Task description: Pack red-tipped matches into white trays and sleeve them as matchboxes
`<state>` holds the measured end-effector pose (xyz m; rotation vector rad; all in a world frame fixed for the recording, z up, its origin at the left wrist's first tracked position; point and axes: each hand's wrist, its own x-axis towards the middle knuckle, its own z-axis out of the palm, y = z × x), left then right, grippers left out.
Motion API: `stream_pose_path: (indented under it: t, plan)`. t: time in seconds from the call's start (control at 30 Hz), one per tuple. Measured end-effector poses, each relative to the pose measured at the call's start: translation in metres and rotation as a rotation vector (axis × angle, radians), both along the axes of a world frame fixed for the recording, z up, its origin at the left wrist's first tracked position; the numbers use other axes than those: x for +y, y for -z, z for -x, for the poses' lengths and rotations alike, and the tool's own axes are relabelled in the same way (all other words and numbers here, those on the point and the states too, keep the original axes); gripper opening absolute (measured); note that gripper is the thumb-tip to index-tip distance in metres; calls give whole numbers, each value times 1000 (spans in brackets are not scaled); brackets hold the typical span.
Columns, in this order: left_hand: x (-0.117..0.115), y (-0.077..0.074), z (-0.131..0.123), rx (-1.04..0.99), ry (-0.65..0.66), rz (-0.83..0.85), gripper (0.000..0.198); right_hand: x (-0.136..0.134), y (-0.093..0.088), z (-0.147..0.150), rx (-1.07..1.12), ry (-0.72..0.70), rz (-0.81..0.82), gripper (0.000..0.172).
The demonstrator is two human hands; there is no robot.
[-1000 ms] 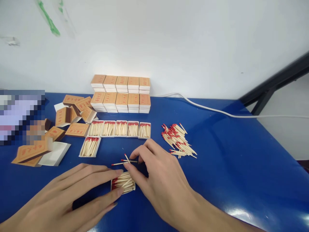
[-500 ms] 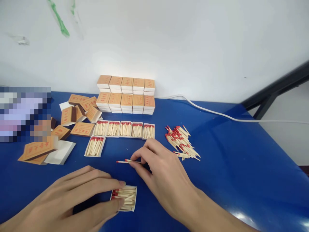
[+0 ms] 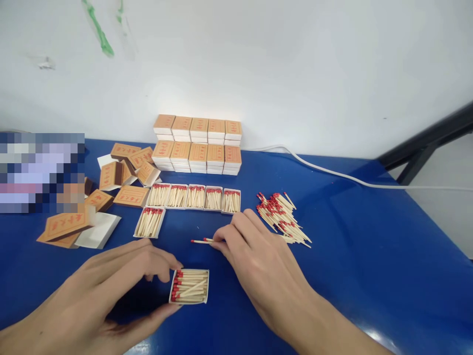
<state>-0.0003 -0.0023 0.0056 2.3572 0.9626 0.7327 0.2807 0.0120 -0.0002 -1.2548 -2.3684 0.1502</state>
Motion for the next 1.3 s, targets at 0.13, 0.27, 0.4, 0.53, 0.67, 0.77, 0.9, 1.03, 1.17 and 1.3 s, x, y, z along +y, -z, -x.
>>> stream_pose_path:
  t: [0.13, 0.27, 0.4, 0.53, 0.67, 0.77, 0.9, 1.03, 1.17, 1.3]
  plan:
    - [1, 4, 2, 13, -28, 25, 16, -5, -6, 0, 165, -16, 128, 16]
    - [0, 8, 3, 16, -38, 51, 16, -12, -9, 4, 242, -98, 252, 10]
    - [0, 7, 1, 6, -46, 39, 15, -14, -7, 7, 211, -157, 252, 15]
    - [3, -1, -1, -9, -37, 6, 10, -15, -5, 6, 182, -155, 220, 13]
    - [4, -1, -1, -2, -70, -41, 10, -16, -5, 7, 174, -145, 201, 12]
    - [2, 4, 1, -18, -98, -146, 11, -15, -5, 9, 173, -126, 171, 13]
    - [-1, 5, 4, 14, -78, -140, 18, -14, -2, 11, 205, -101, 183, 11]
    - [3, -1, 5, 0, -50, -66, 22, -15, 0, 10, 235, -63, 240, 11]
    - [6, -2, 8, 17, -3, 14, 31, -15, -1, 10, 269, -30, 299, 11]
    - [2, 3, 12, 29, 46, 64, 42, -15, -1, 11, 316, 16, 317, 12]
